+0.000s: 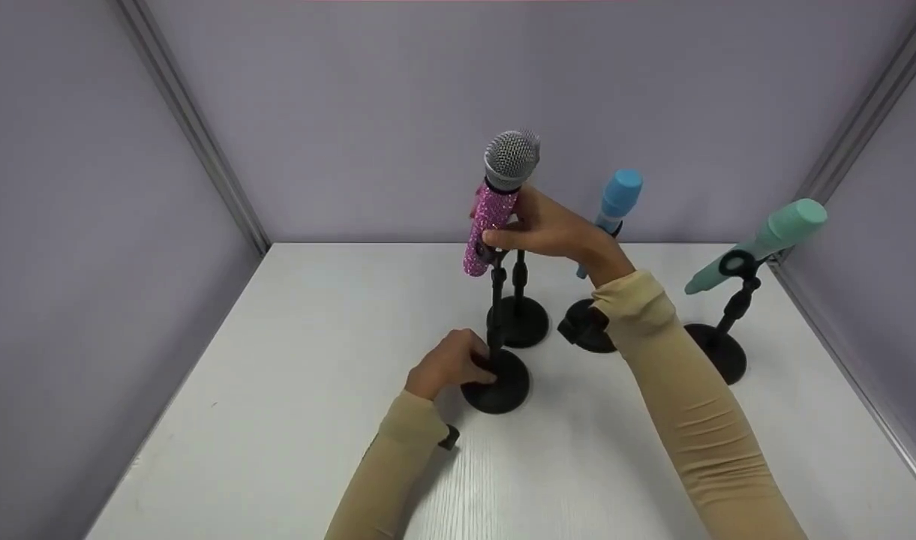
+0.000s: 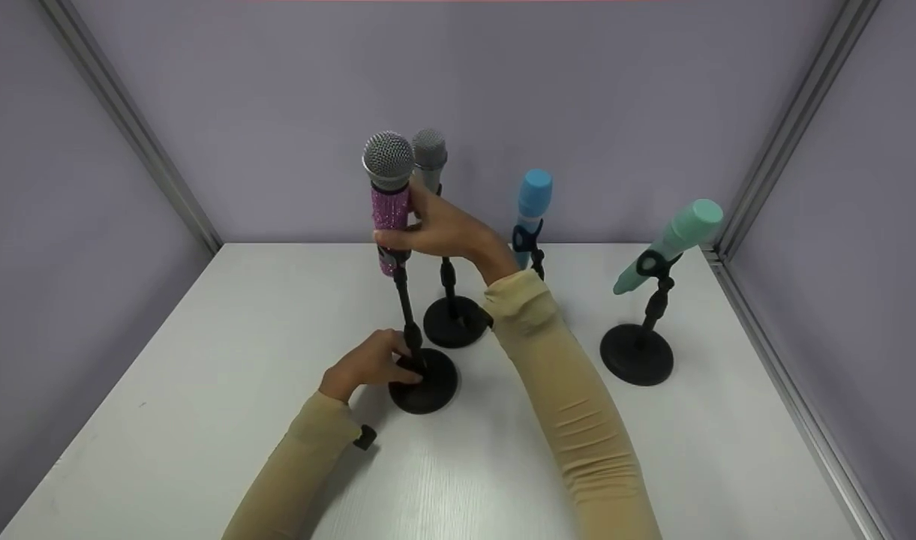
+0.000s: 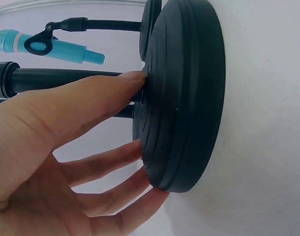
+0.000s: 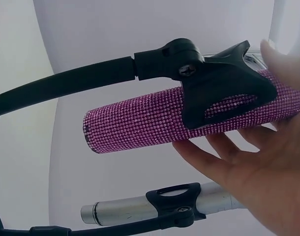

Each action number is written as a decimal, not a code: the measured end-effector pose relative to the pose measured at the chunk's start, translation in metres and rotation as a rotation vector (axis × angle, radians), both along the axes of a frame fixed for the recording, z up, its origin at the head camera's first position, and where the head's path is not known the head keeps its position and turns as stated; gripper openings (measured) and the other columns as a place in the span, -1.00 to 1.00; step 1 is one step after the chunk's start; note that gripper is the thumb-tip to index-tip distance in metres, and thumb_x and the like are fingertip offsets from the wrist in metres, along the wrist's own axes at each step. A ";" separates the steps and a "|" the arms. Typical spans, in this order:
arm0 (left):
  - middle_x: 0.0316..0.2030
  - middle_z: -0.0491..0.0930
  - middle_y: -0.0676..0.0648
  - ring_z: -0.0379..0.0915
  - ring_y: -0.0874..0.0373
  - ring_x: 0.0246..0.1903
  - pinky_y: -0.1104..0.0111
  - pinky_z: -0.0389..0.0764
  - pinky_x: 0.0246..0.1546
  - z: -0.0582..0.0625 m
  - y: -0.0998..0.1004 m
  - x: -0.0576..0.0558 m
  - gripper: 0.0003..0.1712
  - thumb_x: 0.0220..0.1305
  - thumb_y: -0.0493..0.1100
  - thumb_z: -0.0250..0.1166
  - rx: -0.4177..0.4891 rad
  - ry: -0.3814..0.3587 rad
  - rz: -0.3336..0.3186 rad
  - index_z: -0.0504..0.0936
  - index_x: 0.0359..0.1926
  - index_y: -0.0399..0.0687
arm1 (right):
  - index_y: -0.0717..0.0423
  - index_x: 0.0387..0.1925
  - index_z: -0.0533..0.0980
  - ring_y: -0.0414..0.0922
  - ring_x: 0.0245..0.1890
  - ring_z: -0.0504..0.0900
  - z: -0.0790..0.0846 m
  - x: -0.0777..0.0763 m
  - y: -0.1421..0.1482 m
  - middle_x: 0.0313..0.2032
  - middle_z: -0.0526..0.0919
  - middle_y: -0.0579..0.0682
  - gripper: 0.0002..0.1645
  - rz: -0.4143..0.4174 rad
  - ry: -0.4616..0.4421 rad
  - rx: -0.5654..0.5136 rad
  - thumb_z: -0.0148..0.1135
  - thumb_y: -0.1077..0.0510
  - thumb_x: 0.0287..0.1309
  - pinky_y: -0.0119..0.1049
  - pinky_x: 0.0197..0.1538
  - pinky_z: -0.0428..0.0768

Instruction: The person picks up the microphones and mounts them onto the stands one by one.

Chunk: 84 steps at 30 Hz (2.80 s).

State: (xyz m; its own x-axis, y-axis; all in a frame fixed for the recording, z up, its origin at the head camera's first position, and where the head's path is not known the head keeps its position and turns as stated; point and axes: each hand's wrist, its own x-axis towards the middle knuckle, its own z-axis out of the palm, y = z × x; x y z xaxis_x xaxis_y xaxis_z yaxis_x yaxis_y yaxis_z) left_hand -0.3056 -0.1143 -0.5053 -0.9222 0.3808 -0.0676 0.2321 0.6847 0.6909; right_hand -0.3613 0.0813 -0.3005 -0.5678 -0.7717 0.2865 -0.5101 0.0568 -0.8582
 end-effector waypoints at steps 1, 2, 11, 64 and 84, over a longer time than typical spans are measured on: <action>-0.31 0.80 -0.05 0.53 0.25 -0.36 0.36 0.60 -0.26 0.000 0.000 0.000 -0.79 0.02 -0.27 0.62 0.003 0.001 -0.002 0.84 -0.27 -0.18 | 0.19 0.39 0.18 0.06 0.28 0.50 -0.001 -0.001 0.001 0.22 0.46 0.13 -0.21 0.013 0.020 0.009 0.37 0.18 0.27 0.12 0.36 0.52; -0.33 0.80 -0.04 0.52 0.26 -0.37 0.37 0.59 -0.27 0.000 0.000 0.000 -0.80 0.02 -0.27 0.62 0.004 0.002 -0.002 0.84 -0.28 -0.17 | 0.19 0.39 0.19 0.05 0.30 0.49 -0.001 -0.001 0.002 0.23 0.46 0.11 -0.18 0.023 0.036 0.020 0.41 0.18 0.23 0.12 0.37 0.51; -0.35 0.80 -0.01 0.55 0.26 -0.39 0.38 0.60 -0.28 0.001 0.000 -0.001 -0.81 0.02 -0.26 0.62 0.009 -0.005 0.006 0.84 -0.29 -0.14 | 0.26 0.41 0.22 0.09 0.36 0.48 0.004 0.001 0.005 0.31 0.41 0.25 -0.14 0.000 0.124 0.123 0.45 0.35 0.15 0.10 0.40 0.48; -0.28 0.81 -0.02 0.61 0.26 -0.32 0.32 0.66 -0.19 0.000 0.000 -0.004 -0.75 0.04 -0.23 0.62 -0.022 -0.009 0.012 0.84 -0.20 -0.13 | 0.20 0.30 0.38 0.07 0.17 0.66 -0.003 -0.006 0.008 0.11 0.67 0.21 -0.33 -0.141 0.148 0.207 0.44 0.18 0.23 0.05 0.28 0.60; -0.22 0.78 -0.03 0.55 0.23 -0.29 0.36 0.60 -0.21 -0.001 0.000 -0.004 -0.74 0.04 -0.20 0.63 -0.041 0.011 0.002 0.85 -0.20 -0.12 | 0.22 0.28 0.39 0.09 0.16 0.66 -0.004 -0.004 0.003 0.11 0.67 0.22 -0.37 -0.156 0.137 0.218 0.42 0.25 0.23 0.05 0.26 0.60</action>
State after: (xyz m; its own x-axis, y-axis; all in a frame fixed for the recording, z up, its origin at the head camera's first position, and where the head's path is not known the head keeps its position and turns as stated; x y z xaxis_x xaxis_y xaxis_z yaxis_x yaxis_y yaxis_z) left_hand -0.3097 -0.1142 -0.5064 -0.9236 0.3763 -0.0735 0.2380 0.7129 0.6597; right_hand -0.3654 0.0845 -0.3048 -0.6517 -0.7300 0.2059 -0.5914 0.3191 -0.7406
